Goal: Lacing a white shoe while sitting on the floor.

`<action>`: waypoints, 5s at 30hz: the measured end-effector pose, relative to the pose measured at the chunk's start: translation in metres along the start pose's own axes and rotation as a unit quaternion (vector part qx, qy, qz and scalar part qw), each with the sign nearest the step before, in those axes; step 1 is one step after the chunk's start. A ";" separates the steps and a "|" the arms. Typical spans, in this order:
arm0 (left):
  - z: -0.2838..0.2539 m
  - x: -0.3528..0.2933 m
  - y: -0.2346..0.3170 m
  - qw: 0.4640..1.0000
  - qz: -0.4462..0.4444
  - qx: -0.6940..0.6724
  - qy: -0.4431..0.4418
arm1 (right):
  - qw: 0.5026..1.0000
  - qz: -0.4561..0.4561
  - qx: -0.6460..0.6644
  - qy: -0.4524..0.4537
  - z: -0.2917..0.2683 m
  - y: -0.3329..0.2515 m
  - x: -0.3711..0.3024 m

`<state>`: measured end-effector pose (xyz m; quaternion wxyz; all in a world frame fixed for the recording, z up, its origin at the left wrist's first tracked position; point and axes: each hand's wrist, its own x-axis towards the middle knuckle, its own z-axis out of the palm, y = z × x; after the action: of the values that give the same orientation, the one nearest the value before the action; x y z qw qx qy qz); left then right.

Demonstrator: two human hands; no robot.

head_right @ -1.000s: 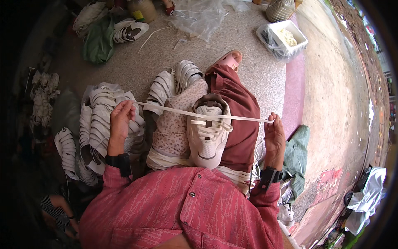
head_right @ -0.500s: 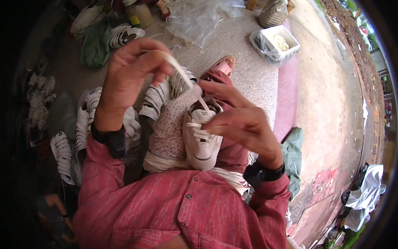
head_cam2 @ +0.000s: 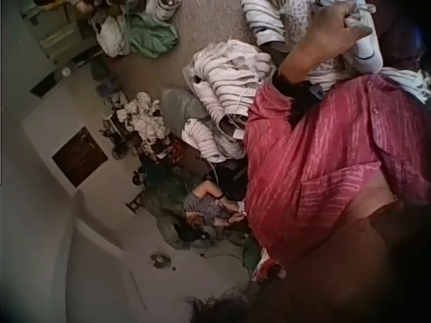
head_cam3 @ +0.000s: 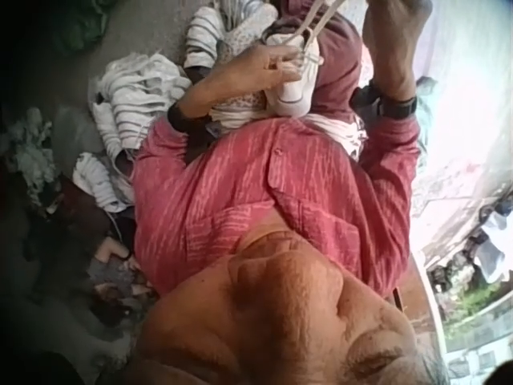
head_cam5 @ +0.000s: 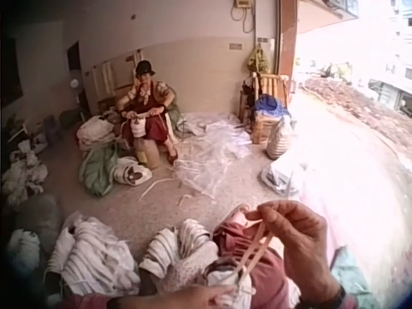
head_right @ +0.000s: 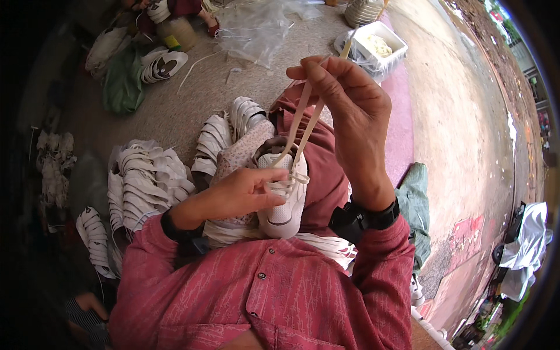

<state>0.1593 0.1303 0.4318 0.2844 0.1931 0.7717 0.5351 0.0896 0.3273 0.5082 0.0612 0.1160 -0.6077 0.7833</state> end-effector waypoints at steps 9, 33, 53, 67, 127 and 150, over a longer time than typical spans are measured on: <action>0.018 0.026 0.002 0.972 0.028 -0.162 -0.167 | 0.999 0.042 0.018 0.003 -0.010 -0.001 -0.012; -0.056 -0.060 -0.159 0.675 -0.006 -0.654 0.341 | 0.899 0.280 0.213 0.262 -0.150 0.128 -0.101; -0.017 -0.041 -0.109 0.947 -0.081 -0.226 0.214 | 0.885 0.427 -0.092 -0.158 -0.077 0.102 -0.081; -0.006 -0.025 -0.090 0.969 -0.082 -0.234 0.022 | 0.865 0.490 0.017 -0.106 -0.066 0.109 -0.070; -0.050 0.042 -0.126 0.984 0.102 -0.139 -0.042 | 0.865 0.055 -0.308 -0.393 -0.017 0.123 -0.013; -0.034 0.051 -0.087 0.972 0.201 0.104 0.061 | 0.937 0.119 -0.301 -0.132 -0.056 0.163 -0.040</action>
<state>0.0991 0.1058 0.3473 0.1023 0.3398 0.7841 0.5092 0.0837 0.3416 0.3321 -0.0809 0.1209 -0.8271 0.5429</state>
